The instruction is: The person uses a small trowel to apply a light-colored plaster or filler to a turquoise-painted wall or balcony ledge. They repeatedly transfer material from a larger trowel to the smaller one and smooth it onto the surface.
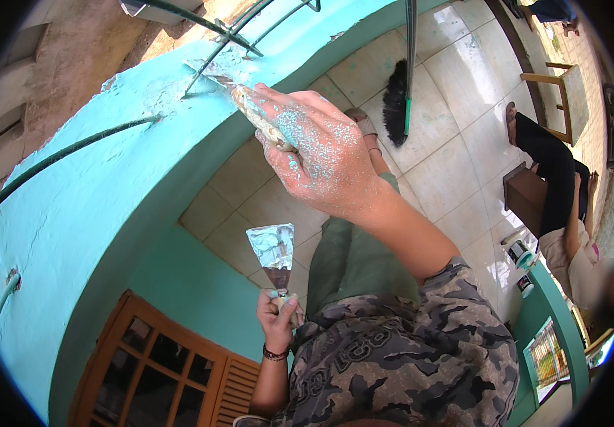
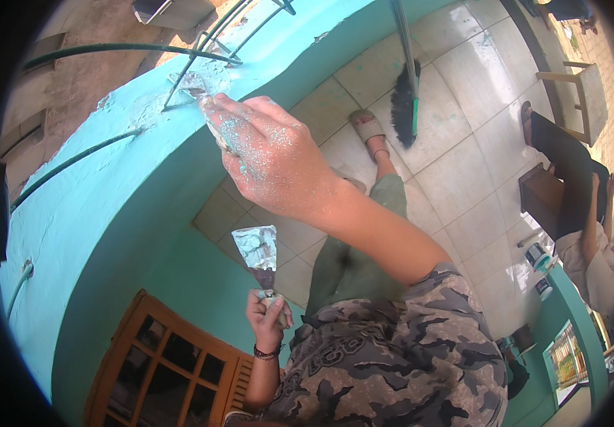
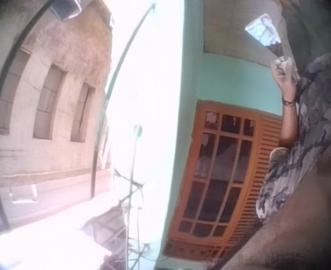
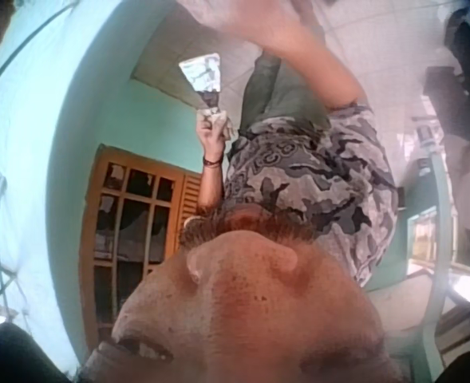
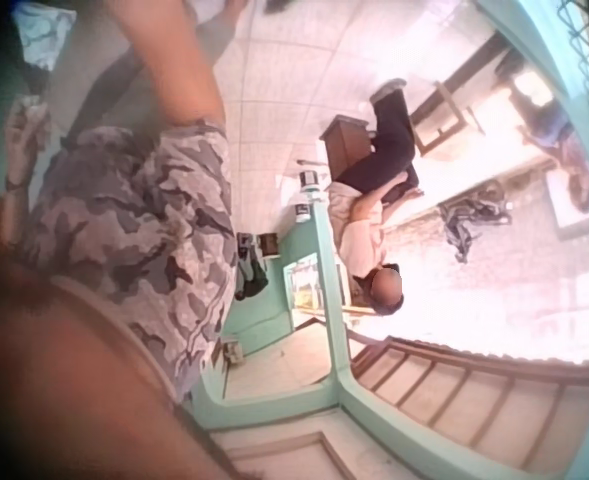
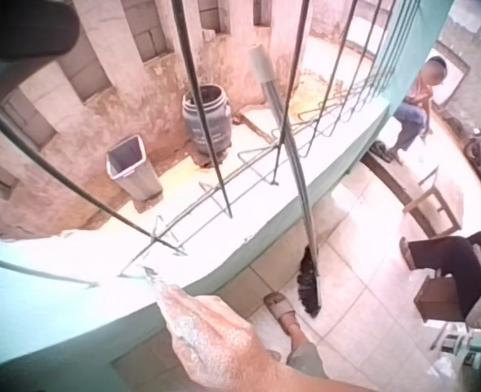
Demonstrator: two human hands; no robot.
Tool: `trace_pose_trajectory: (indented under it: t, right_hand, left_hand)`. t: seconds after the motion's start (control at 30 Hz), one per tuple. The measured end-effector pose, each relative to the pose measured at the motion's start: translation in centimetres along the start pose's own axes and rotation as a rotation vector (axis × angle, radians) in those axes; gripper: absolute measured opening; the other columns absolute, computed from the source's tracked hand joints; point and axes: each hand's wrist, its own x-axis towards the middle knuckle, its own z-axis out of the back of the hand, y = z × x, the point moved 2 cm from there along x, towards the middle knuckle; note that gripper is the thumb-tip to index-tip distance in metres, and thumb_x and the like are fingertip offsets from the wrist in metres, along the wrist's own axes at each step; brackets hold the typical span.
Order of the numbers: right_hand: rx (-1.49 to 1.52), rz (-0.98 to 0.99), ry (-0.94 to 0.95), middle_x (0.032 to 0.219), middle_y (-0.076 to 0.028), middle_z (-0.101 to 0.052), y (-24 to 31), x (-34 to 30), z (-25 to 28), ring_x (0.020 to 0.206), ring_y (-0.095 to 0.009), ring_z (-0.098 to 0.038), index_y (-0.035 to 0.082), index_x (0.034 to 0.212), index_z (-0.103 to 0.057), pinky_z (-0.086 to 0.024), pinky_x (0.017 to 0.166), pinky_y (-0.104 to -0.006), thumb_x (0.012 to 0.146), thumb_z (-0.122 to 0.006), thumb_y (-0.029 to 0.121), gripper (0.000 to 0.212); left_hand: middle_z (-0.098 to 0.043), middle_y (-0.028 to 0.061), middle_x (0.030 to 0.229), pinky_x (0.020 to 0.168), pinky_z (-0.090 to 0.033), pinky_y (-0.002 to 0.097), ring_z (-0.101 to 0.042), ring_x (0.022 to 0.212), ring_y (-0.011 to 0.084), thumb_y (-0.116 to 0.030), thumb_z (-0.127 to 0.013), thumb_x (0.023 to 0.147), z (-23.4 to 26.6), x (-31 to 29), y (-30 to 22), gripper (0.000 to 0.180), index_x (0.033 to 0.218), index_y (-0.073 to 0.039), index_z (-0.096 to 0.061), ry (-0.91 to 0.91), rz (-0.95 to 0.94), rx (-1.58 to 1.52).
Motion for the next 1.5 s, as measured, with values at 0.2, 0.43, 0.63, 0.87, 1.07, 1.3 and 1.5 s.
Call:
trace_pose_trajectory:
  t: [0.2, 0.43, 0.63, 0.87, 1.07, 1.3, 1.5]
  right_hand:
    - [-0.026, -0.061, -0.039, 0.107, -0.018, -0.063, -2.5, 1.0, -0.7, 0.088, -0.034, -0.059, -0.002, 0.111, -0.057, -0.051, 0.077, -0.0372, 0.07, -0.064, 0.001, 0.042]
    - [-0.068, -0.016, 0.093, 0.115, -0.016, -0.058, -2.0, -0.4, -1.9, 0.092, -0.032, -0.057, -0.002, 0.115, -0.055, -0.051, 0.078, -0.037, 0.069, -0.064, 0.003, 0.047]
    - [-0.009, -0.048, 0.196, 0.119, -0.014, -0.059, 0.1, 0.0, -0.3, 0.092, -0.032, -0.06, 0.0, 0.113, -0.056, -0.052, 0.077, -0.0363, 0.067, -0.067, -0.002, 0.048]
    - [-0.009, 0.037, 0.052, 0.113, -0.016, -0.059, -0.4, 0.6, 0.4, 0.091, -0.031, -0.057, -0.001, 0.116, -0.055, -0.051, 0.078, -0.0371, 0.069, -0.066, 0.002, 0.048]
    - [-0.037, 0.003, -0.05, 0.109, -0.019, -0.063, -1.4, 0.9, -2.2, 0.085, -0.032, -0.062, -0.004, 0.109, -0.057, -0.052, 0.073, -0.0355, 0.07, -0.067, -0.001, 0.041]
    - [0.009, -0.006, 0.004, 0.114, -0.018, -0.06, 0.5, 2.2, -3.8, 0.087, -0.034, -0.06, -0.005, 0.114, -0.055, -0.052, 0.073, -0.0378, 0.066, -0.068, 0.0, 0.049]
    - [0.035, 0.009, 0.001, 0.115, -0.019, -0.059, 1.7, 2.3, -3.1, 0.086, -0.036, -0.059, -0.007, 0.113, -0.054, -0.051, 0.074, -0.0381, 0.067, -0.067, -0.001, 0.048]
  left_hand:
    - [-0.058, 0.0091, 0.064, 0.043, -0.041, 0.0228, -0.052, 0.047, 0.0126, -0.004, -0.061, 0.086, 0.3, -0.3, -0.7, 0.02, 0.095, -0.002, -0.044, 0.012, 0.062, 0.006]
    - [-0.058, 0.0091, 0.064, 0.043, -0.041, 0.0227, -0.053, 0.047, 0.0124, -0.005, -0.062, 0.086, 0.3, -0.5, -0.6, 0.019, 0.093, -0.002, -0.044, 0.007, 0.106, -0.039]
    - [-0.058, 0.0092, 0.065, 0.043, -0.041, 0.0229, -0.053, 0.046, 0.0125, -0.006, -0.061, 0.086, 0.8, 0.3, -0.4, 0.018, 0.092, -0.003, -0.044, 0.038, 0.13, -0.012]
    - [-0.058, 0.0091, 0.063, 0.04, -0.04, 0.023, -0.052, 0.044, 0.0134, -0.007, -0.06, 0.087, 1.0, 0.4, -0.2, 0.019, 0.093, -0.004, -0.043, 0.048, 0.113, 0.013]
    - [-0.059, 0.0082, 0.064, 0.041, -0.04, 0.0222, -0.053, 0.045, 0.0122, -0.007, -0.061, 0.087, 0.9, 0.2, -0.4, 0.02, 0.091, -0.005, -0.042, 0.038, 0.13, 0.002]
    - [-0.059, 0.0087, 0.064, 0.041, -0.04, 0.0223, -0.053, 0.045, 0.0127, -0.007, -0.062, 0.087, 0.8, 0.4, -0.4, 0.02, 0.09, -0.004, -0.042, 0.044, 0.156, -0.013]
    - [-0.058, 0.0086, 0.064, 0.041, -0.04, 0.0222, -0.053, 0.045, 0.0125, -0.007, -0.062, 0.087, 0.6, 0.4, -0.9, 0.02, 0.09, -0.004, -0.042, 0.051, 0.162, 0.005]
